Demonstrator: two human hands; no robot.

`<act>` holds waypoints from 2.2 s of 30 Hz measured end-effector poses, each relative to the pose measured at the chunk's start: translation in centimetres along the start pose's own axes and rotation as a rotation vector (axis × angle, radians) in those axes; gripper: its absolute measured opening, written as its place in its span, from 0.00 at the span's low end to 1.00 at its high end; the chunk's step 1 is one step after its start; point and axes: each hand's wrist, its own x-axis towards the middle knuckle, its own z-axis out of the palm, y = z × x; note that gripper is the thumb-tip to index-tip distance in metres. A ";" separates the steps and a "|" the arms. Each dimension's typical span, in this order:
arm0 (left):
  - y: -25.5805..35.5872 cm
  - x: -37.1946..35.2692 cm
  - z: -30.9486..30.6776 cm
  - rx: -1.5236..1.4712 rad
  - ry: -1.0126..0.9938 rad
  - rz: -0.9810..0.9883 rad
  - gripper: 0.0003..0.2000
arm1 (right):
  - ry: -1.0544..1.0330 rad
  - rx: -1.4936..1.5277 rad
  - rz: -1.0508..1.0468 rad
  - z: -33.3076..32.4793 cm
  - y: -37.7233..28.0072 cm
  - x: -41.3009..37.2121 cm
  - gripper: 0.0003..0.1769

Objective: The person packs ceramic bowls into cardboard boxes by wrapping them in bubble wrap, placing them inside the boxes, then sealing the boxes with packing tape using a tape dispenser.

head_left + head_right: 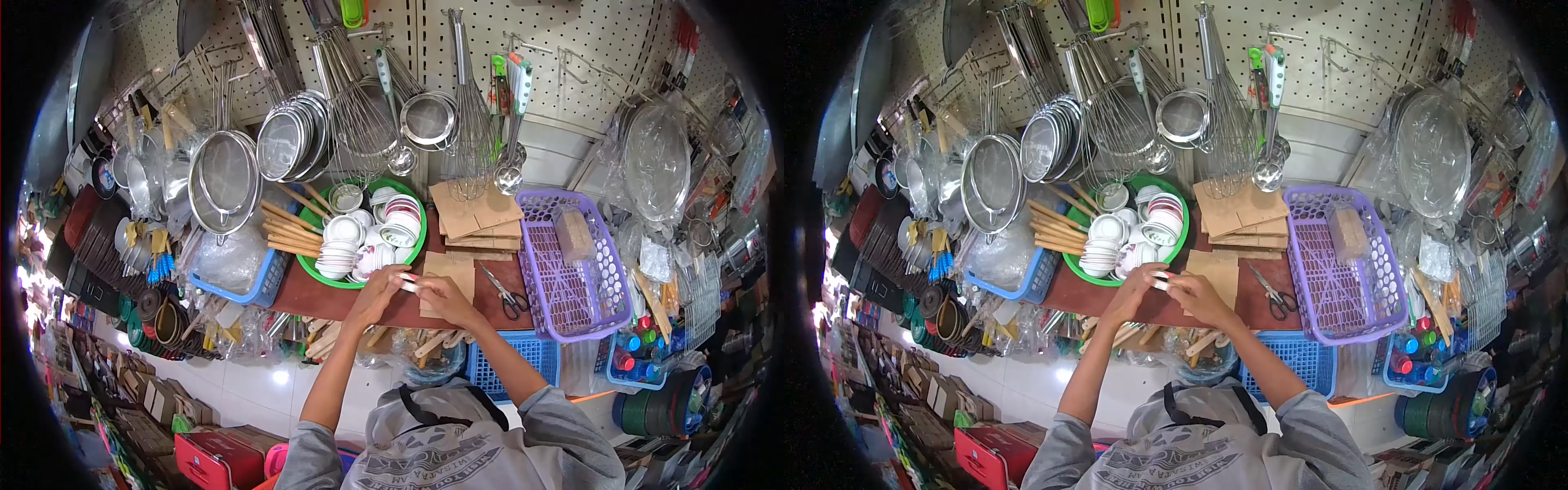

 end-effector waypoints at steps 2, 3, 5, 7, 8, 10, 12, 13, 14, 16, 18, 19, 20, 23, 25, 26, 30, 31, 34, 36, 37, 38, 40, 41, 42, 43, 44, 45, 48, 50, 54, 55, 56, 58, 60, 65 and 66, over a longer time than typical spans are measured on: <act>0.2 0.2 -0.2 -0.010 -0.034 -0.043 0.25 | 0.065 -0.128 0.001 0.6 -0.4 0.9 0.18; 0.2 0.4 -0.4 -0.007 -0.039 -0.060 0.25 | 0.089 -0.169 0.008 0.8 -0.9 1.3 0.19; 0.2 1.0 -0.7 -0.002 -0.050 -0.092 0.25 | 0.135 -0.159 0.015 1.3 -0.8 1.9 0.20; -0.4 1.5 -0.7 -0.064 -0.028 -0.071 0.23 | 0.177 -0.059 0.015 2.0 0.4 2.5 0.21; -0.9 1.6 -0.7 -0.095 -0.016 -0.062 0.22 | 0.152 -0.039 0.024 2.1 1.0 2.6 0.21; -2.6 2.2 -0.4 -0.104 0.075 0.031 0.22 | 0.105 -0.002 0.044 1.9 1.3 2.9 0.21; -4.2 2.3 -0.1 -0.149 0.107 0.062 0.22 | 0.018 0.081 0.091 2.0 1.1 2.8 0.18; -4.9 2.3 -0.1 -0.188 0.093 0.046 0.22 | -0.022 0.122 0.114 1.9 1.0 2.8 0.17; -5.6 2.3 -0.1 -0.225 0.078 0.030 0.22 | -0.031 0.152 0.089 1.9 1.2 2.8 0.16; -6.2 2.4 -0.5 -0.398 -0.019 -0.057 0.24 | -0.049 0.217 0.041 2.2 1.5 2.9 0.15; -6.1 2.5 -1.3 -0.385 -0.053 -0.038 0.24 | -0.051 0.126 0.055 2.2 0.9 2.8 0.14; -5.6 2.4 -1.3 -0.336 -0.021 0.019 0.24 | -0.051 0.079 0.061 2.2 0.5 2.8 0.14; -5.0 2.2 -1.1 -0.287 0.010 0.075 0.24 | -0.038 0.057 0.100 2.4 0.2 2.9 0.13; -5.4 2.1 -1.2 -0.227 0.063 0.131 0.24 | -0.016 0.034 0.152 3.3 0.0 3.0 0.13; -5.5 2.0 -1.5 -0.255 0.059 0.099 0.25 | -0.022 0.078 0.098 3.6 0.1 3.2 0.14; -5.6 2.0 -1.6 -0.289 0.046 0.067 0.25 | -0.019 0.101 0.083 3.8 0.0 3.1 0.14; -5.8 2.1 -2.0 -0.511 -0.015 -0.061 0.25 | -0.018 0.122 0.030 4.4 -0.4 2.6 0.15; -6.2 2.2 -1.9 -0.496 -0.022 -0.028 0.24 | -0.019 0.110 0.016 4.5 -0.2 2.6 0.15; -5.6 2.0 -2.0 -0.324 -0.034 0.064 0.22 | 0.038 0.051 0.159 5.2 -1.9 2.1 0.14; -4.1 1.4 -2.3 -0.042 -0.035 0.124 0.22 | 0.076 0.059 0.181 5.5 -1.6 2.1 0.13; -4.6 1.6 -2.3 -0.031 -0.024 0.127 0.23 | 0.096 0.063 0.194 5.6 -1.6 2.1 0.13; -4.5 1.6 -2.3 -0.155 -0.055 0.072 0.22 | 0.101 0.082 0.168 5.8 -1.6 2.1 0.13; -4.4 1.5 -2.4 -0.400 -0.115 -0.040 0.21 | 0.110 0.118 0.116 6.0 -1.9 2.3 0.13; -4.5 1.7 -2.3 -0.484 -0.093 -0.011 0.20 | 0.105 0.116 0.060 6.1 -2.1 2.3 0.13; -4.8 1.8 -2.2 -0.568 -0.071 0.015 0.20 | 0.099 0.116 0.006 6.3 -2.2 2.3 0.13; -5.1 1.8 -2.2 -0.651 -0.047 0.040 0.20 | 0.093 0.117 -0.047 6.5 -2.3 2.2 0.13; -5.4 1.8 -2.2 -0.591 -0.049 0.069 0.21 | 0.103 0.060 -0.047 6.6 -2.2 2.0 0.13; -5.4 1.9 -2.4 -0.529 -0.052 0.100 0.22 | 0.114 0.003 -0.049 6.6 -1.9 1.9 0.12; -4.9 2.0 -2.6 -0.341 -0.066 0.159 0.25 | 0.194 0.015 0.050 7.1 -1.4 1.8 0.12; -4.8 1.8 -2.5 -0.224 -0.075 0.199 0.26 | 0.219 0.073 0.133 7.3 -1.4 1.4 0.12; -5.0 1.9 -2.3 -0.332 -0.102 0.129 0.32 | 0.164 0.100 0.122 6.3 -2.4 1.2 0.14; -5.0 1.9 -2.2 -0.441 -0.112 0.063 0.35 | 0.144 0.093 0.086 6.2 -2.7 1.3 0.15; -5.4 2.0 -2.1 -0.526 -0.128 0.031 0.35 | 0.151 0.106 0.044 6.1 -2.9 1.4 0.15; -6.0 1.9 -2.0 -0.699 -0.160 -0.043 0.35 | 0.164 0.137 -0.035 6.2 -3.0 1.3 0.16; -5.5 1.8 -2.1 -0.607 -0.140 0.062 0.29 | 0.150 0.039 -0.027 5.9 -2.4 1.1 0.16; -5.7 2.1 -1.6 -0.359 -0.090 0.161 0.27 | 0.189 0.011 0.064 5.7 -2.2 1.3 0.16; -5.1 1.9 -1.9 -0.407 -0.098 0.123 0.28 | 0.180 0.031 0.042 5.5 -3.0 1.5 0.16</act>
